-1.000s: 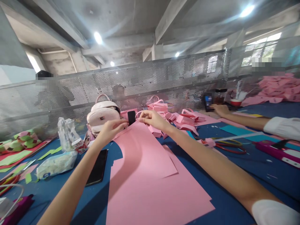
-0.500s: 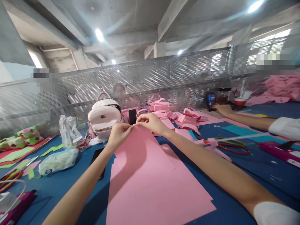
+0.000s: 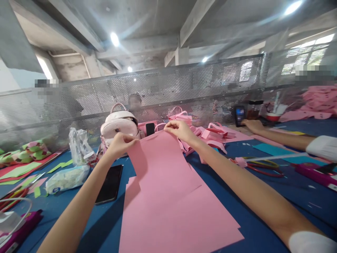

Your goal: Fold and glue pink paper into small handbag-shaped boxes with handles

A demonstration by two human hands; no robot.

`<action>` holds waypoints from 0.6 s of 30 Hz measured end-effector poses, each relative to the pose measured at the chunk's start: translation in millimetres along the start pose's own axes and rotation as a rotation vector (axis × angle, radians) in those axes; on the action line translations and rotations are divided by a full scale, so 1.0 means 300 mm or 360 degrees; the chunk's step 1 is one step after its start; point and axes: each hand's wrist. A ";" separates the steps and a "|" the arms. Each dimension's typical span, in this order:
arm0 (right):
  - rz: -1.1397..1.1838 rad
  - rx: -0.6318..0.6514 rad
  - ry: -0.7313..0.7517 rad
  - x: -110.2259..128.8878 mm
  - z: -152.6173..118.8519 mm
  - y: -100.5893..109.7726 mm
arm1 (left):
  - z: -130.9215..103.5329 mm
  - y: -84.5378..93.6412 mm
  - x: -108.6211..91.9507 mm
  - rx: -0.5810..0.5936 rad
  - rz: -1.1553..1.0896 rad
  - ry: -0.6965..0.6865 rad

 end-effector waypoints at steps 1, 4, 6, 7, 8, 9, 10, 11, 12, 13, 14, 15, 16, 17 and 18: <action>0.0001 -0.0011 -0.0011 -0.013 0.006 0.002 | -0.002 0.014 0.006 -0.0004 -0.0004 0.0017; -0.0010 -0.0018 -0.0049 -0.052 0.021 0.005 | -0.009 0.053 0.019 -0.0046 0.0003 0.0074; -0.0033 -0.0004 -0.0077 -0.075 0.028 0.010 | -0.015 0.076 0.026 -0.0083 0.0010 0.0113; -0.0049 0.0003 -0.0092 -0.085 0.031 0.014 | -0.019 0.088 0.031 -0.0102 0.0008 0.0130; -0.0067 0.0007 -0.0107 -0.094 0.033 0.020 | -0.024 0.101 0.037 -0.0123 0.0005 0.0144; -0.0085 0.0009 -0.0123 -0.102 0.035 0.027 | -0.029 0.114 0.044 -0.0147 0.0000 0.0157; -0.0100 0.0009 -0.0138 -0.109 0.036 0.034 | -0.035 0.127 0.052 -0.0178 -0.0003 0.0168; -0.0113 0.0009 -0.0152 -0.114 0.037 0.041 | -0.041 0.140 0.061 -0.0214 -0.0005 0.0177; -0.0122 0.0010 -0.0163 -0.117 0.037 0.048 | -0.046 0.151 0.070 -0.0255 -0.0005 0.0183; -0.0127 0.0013 -0.0169 -0.118 0.036 0.051 | -0.049 0.160 0.079 -0.0299 -0.0005 0.0182; -0.0130 0.0018 -0.0169 -0.116 0.035 0.052 | -0.051 0.165 0.086 -0.0345 -0.0006 0.0174; -0.0129 0.0019 -0.0163 -0.111 0.032 0.049 | -0.049 0.166 0.090 -0.0386 -0.0010 0.0157; -0.0124 0.0019 -0.0150 -0.102 0.028 0.042 | -0.045 0.161 0.092 -0.0417 -0.0016 0.0132; -0.0116 0.0019 -0.0132 -0.091 0.023 0.032 | -0.038 0.150 0.089 -0.0432 -0.0025 0.0097; -0.0104 0.0021 -0.0111 -0.076 0.016 0.019 | -0.030 0.134 0.083 -0.0430 -0.0032 0.0055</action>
Point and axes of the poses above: each hand's wrist, its own z-axis towards the middle knuckle, its own y-axis out of the back of the hand, x = y × z, and after that the axes turned 11 degrees about -y, right-handed
